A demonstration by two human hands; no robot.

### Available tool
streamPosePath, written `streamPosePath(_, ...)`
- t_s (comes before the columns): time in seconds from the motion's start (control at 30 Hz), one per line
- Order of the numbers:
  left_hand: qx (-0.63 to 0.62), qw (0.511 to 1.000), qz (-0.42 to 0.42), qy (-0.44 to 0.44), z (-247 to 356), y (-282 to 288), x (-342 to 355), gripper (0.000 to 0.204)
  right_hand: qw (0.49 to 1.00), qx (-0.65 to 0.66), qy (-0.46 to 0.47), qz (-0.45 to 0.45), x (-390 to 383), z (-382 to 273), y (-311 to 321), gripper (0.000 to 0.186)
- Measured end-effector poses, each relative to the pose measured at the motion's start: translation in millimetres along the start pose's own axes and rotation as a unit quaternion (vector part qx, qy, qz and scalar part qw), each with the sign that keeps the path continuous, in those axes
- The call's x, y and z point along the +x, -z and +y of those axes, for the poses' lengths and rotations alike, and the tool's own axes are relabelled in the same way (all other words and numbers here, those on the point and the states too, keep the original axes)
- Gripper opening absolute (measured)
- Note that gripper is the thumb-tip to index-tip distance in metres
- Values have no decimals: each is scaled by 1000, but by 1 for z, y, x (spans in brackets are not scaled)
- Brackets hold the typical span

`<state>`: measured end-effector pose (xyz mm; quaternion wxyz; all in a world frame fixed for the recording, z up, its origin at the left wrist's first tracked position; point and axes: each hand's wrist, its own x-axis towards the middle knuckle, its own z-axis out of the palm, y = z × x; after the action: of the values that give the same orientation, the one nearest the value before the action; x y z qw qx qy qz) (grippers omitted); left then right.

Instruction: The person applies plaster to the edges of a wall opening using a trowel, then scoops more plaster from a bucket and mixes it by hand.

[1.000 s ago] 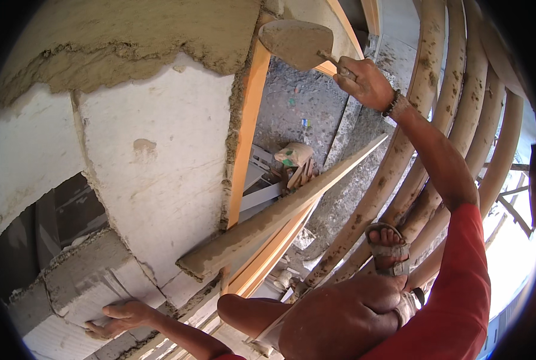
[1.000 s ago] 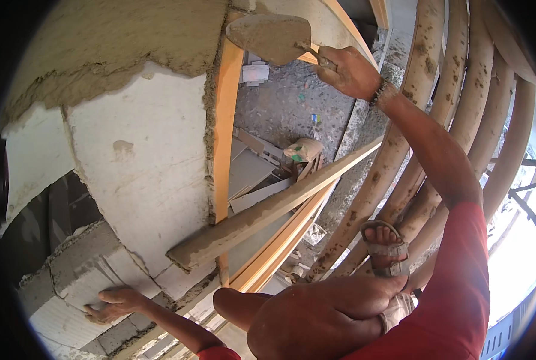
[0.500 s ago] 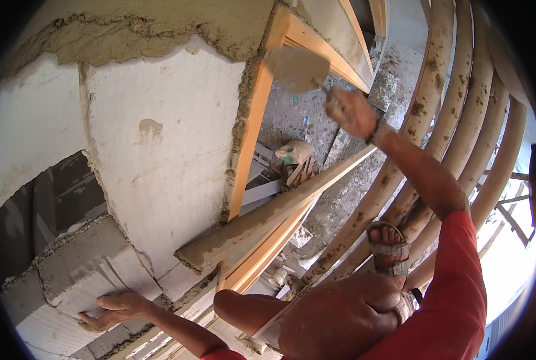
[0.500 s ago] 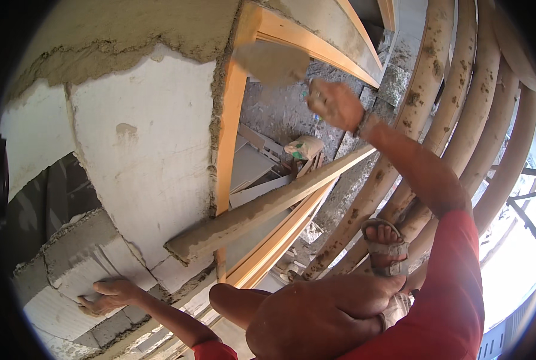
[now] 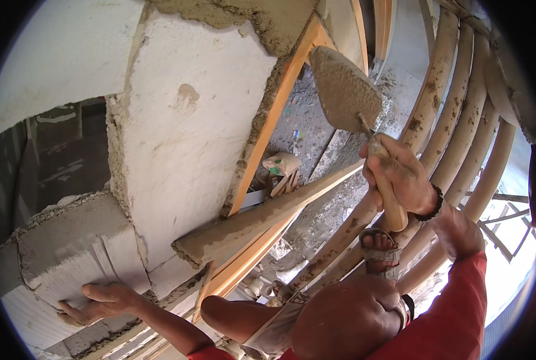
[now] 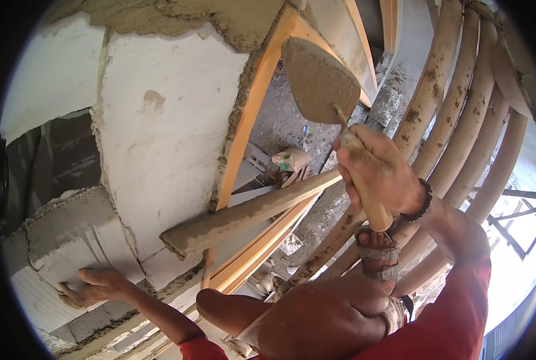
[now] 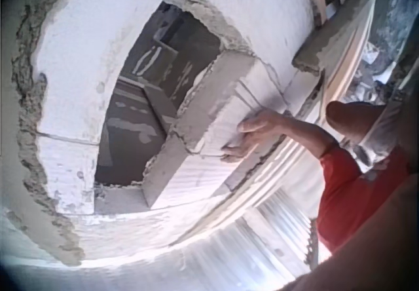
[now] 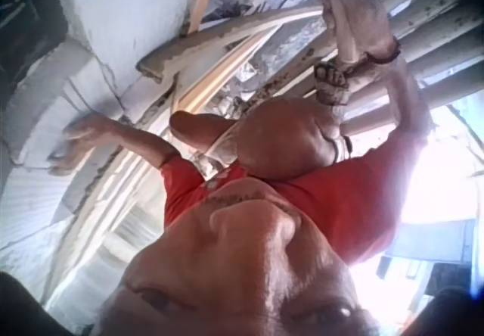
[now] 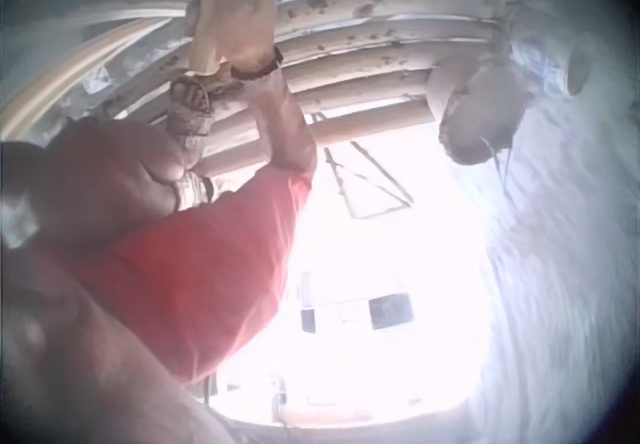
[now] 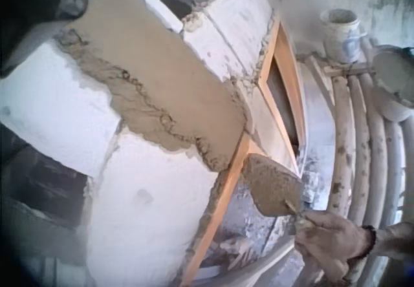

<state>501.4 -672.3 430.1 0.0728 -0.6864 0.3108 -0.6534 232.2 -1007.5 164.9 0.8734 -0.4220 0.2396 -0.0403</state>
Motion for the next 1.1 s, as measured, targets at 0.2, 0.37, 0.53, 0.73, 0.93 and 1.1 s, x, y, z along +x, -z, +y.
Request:
streamPosePath(0.2,0,1000,2,-30,0,3,9,68,998,-10,-25,49,7,-27,-19,31)
streamPosePath(0.37,-2,999,-1,-46,4,1,7,65,997,-59,-54,3,7,-20,-38,26)
streamPosePath(0.53,-12,999,2,-52,4,2,9,64,985,-167,-51,-6,-2,-35,-66,22)
streamPosePath(0.73,8,996,-11,-84,-4,8,8,65,964,-234,-110,-64,-19,-60,-59,22)
streamPosePath(0.93,12,995,-11,-103,-4,2,10,69,947,-311,10,-84,-17,-4,-76,23)
streamPosePath(1.1,17,994,-26,-106,-18,8,6,71,895,-382,145,-176,-13,-15,-99,21)
